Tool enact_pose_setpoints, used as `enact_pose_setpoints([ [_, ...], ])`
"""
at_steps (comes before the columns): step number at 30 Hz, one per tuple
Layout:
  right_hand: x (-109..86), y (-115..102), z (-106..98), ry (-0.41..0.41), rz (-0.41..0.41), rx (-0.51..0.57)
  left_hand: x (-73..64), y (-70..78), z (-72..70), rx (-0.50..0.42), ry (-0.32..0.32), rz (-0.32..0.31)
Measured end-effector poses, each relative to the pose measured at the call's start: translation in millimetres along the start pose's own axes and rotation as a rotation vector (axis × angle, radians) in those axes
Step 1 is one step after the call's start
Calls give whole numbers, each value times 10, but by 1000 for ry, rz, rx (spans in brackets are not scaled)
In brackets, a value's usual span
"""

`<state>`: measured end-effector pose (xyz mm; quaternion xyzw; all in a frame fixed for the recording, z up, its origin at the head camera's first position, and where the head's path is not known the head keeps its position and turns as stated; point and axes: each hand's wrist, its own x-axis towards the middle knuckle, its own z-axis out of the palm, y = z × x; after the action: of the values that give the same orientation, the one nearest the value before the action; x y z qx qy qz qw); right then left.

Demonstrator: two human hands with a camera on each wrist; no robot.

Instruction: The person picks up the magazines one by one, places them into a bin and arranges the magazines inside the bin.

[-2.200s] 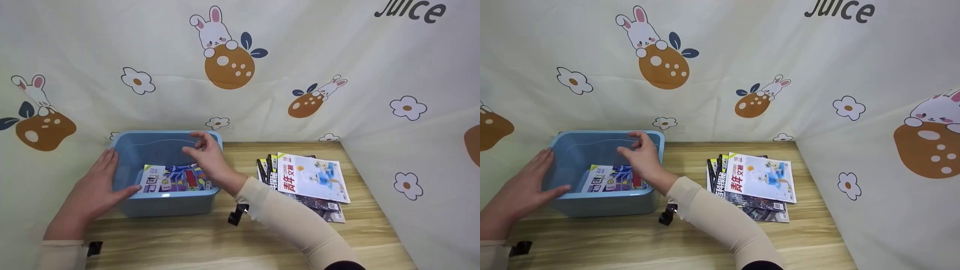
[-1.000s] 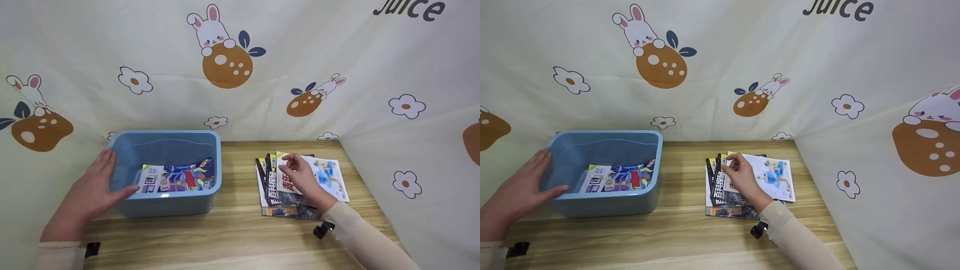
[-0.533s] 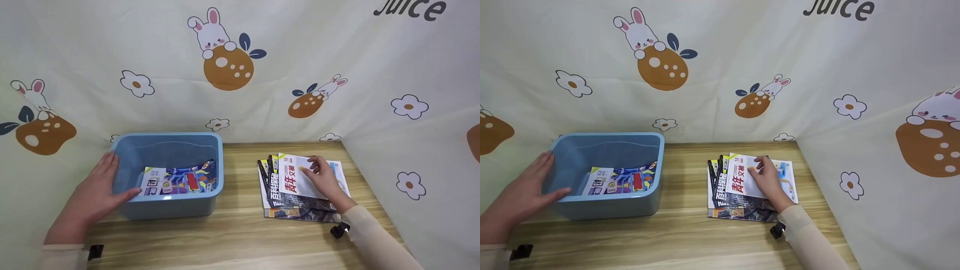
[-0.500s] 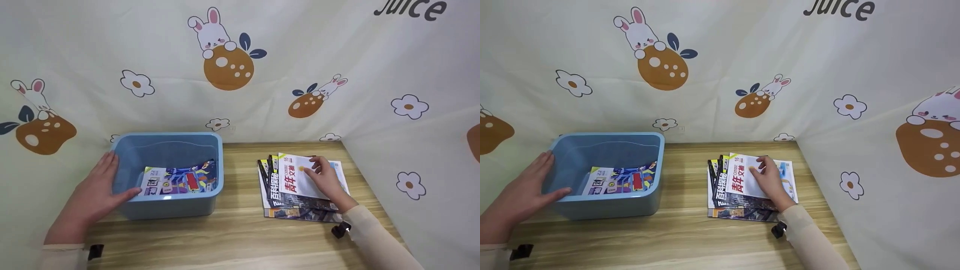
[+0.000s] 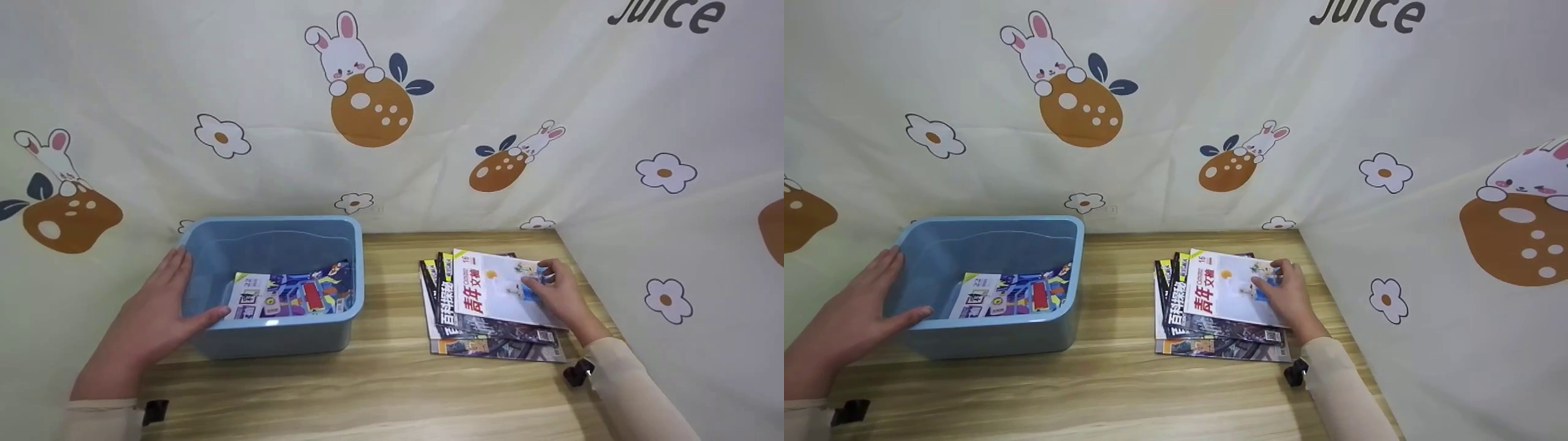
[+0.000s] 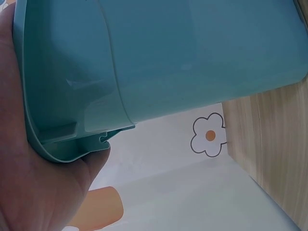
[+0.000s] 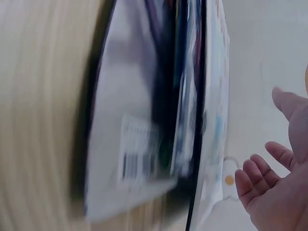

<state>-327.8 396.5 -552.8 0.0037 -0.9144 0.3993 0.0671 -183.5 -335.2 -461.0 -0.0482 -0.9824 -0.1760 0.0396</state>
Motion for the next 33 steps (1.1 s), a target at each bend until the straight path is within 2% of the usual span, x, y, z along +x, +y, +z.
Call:
enact_pose_setpoints([
  [8, 44, 171, -193, -92, 119, -110, 15, 3, -14, 8, 11, 2],
  [15, 49, 277, -288, -196, 236, -110, 3, 6, 18, 14, 4, 0],
  [19, 63, 295, -326, -243, 209, -128, 1, 5, 18, 8, 14, 10],
  [23, 80, 261, -359, -333, 193, -147, -5, -6, 17, 0, 22, 19],
  [28, 122, 216, -382, -451, 234, -188, -7, -5, 7, 5, 29, 20],
  [33, 147, 221, -382, -502, 251, -233, -21, 5, 13, 1, 35, 14],
])
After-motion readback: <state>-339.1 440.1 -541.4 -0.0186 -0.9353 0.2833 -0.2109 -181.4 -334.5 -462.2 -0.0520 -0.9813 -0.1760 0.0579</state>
